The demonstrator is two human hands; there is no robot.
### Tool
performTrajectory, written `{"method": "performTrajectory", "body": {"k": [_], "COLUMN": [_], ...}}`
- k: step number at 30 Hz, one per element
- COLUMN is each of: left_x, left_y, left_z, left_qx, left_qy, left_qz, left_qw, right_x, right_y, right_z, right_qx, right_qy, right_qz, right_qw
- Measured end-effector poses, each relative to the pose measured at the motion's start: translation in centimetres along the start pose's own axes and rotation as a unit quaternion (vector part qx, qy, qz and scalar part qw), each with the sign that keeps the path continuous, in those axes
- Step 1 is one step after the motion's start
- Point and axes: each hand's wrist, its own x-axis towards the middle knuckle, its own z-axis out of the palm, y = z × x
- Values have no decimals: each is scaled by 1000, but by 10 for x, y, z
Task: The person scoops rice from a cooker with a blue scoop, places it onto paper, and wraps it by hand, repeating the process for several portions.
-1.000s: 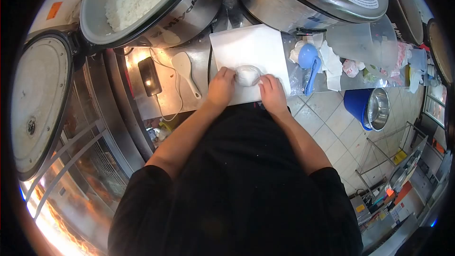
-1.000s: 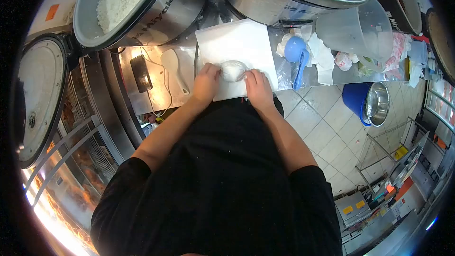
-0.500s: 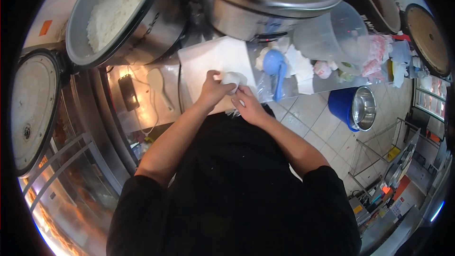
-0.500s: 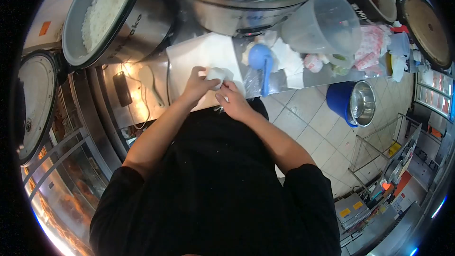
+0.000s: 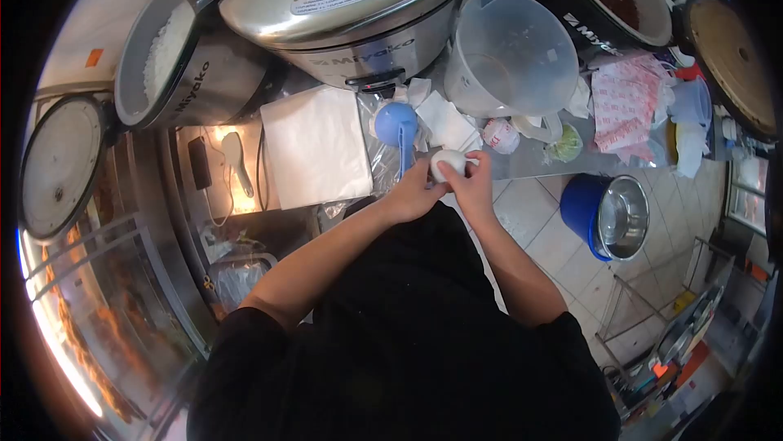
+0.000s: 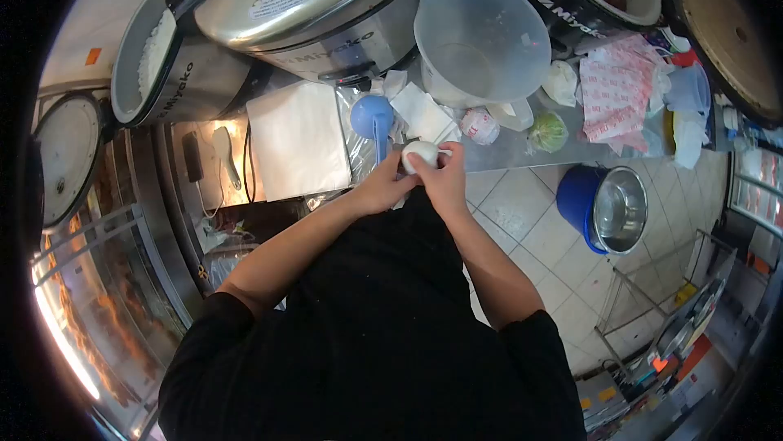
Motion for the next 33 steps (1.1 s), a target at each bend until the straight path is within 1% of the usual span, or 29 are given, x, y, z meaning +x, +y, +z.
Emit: {"method": "performTrajectory", "body": {"k": [1,2,3,4,5,6,7,8,9,10,11,12,13,15,16,18,20,21,22,23,24,25,26,27,28,29,31,32,33], "left_x": [-3,-7,-11,-18,-27,-38,-49,-63,-77,-89,-101,-112,-119,-137,-149,-174,-198,-208,-215,-222,-225,-227,-227,-223,-220,-215,-208,-204,-202], "left_y": [6,10,8,3,-2,2,-3,-11,-19,-25,-33,-42,-54,-74,-76,-73,-79,-83,-84,-87,-92,-99,-97,-93,-90,-82,-74,-72,-71], "left_z": [3,4,1,-5,-13,-26,-39,-52,-65,-80,-95,-109,-122,-148,-165,-202,-243,-261,-278,-300,-318,-334,-351,-365,-374,-380,-394,-395,-395], "left_qx": [14,29,29,1,-27,-11,-6,-37,-69,-69,-105,-143,-162,-214,-229,-240,-242,-236,-228,-214,-209,-210,-173,-137,-137,-189,-149,-112,-74], "left_qy": [31,61,74,72,67,60,68,87,107,119,170,219,264,336,353,396,455,487,521,561,582,596,624,649,653,648,629,619,609], "left_qz": [16,30,24,11,-1,-27,-28,-35,-43,-43,-65,-86,-77,-83,-58,-23,29,50,69,91,124,147,153,157,173,198,233,246,257], "left_qw": [999,997,997,997,997,998,997,995,991,990,978,961,948,914,905,886,856,840,820,794,776,761,747,732,724,710,727,738,746], "right_x": [10,22,35,42,43,44,49,41,36,30,26,24,28,42,43,29,10,-11,-32,-45,-55,-57,-55,-55,-48,-33,12,40,67], "right_y": [0,0,-1,-1,1,-2,-6,-7,-4,0,5,0,4,14,12,2,-11,-31,-62,-79,-92,-111,-148,-194,-238,-277,-330,-345,-359], "right_z": [-4,-5,-1,3,6,10,17,23,34,49,62,74,80,84,79,63,51,57,71,84,99,125,170,221,277,333,429,475,516], "right_qx": [-58,-56,-285,-492,-486,-525,-558,-555,-548,-526,-502,-545,-545,-521,-460,-369,-161,-103,-41,-47,-84,-122,-204,-279,-344,-403,-498,-620,-728], "right_qy": [20,7,31,54,44,89,138,118,113,53,-7,-14,-21,10,-2,85,119,115,108,97,-31,-159,-239,-307,-282,-247,-175,-132,-84], "right_qz": [-11,-8,-118,-225,-228,-294,-360,-378,-387,-345,-299,-324,-329,-272,-206,-243,-272,-179,-85,-97,-48,1,-122,-242,-356,-461,-535,-481,-417], "right_qw": [998,998,951,839,843,794,735,732,733,776,811,774,771,809,863,893,941,972,990,989,995,980,942,877,822,751,660,605,538]}}
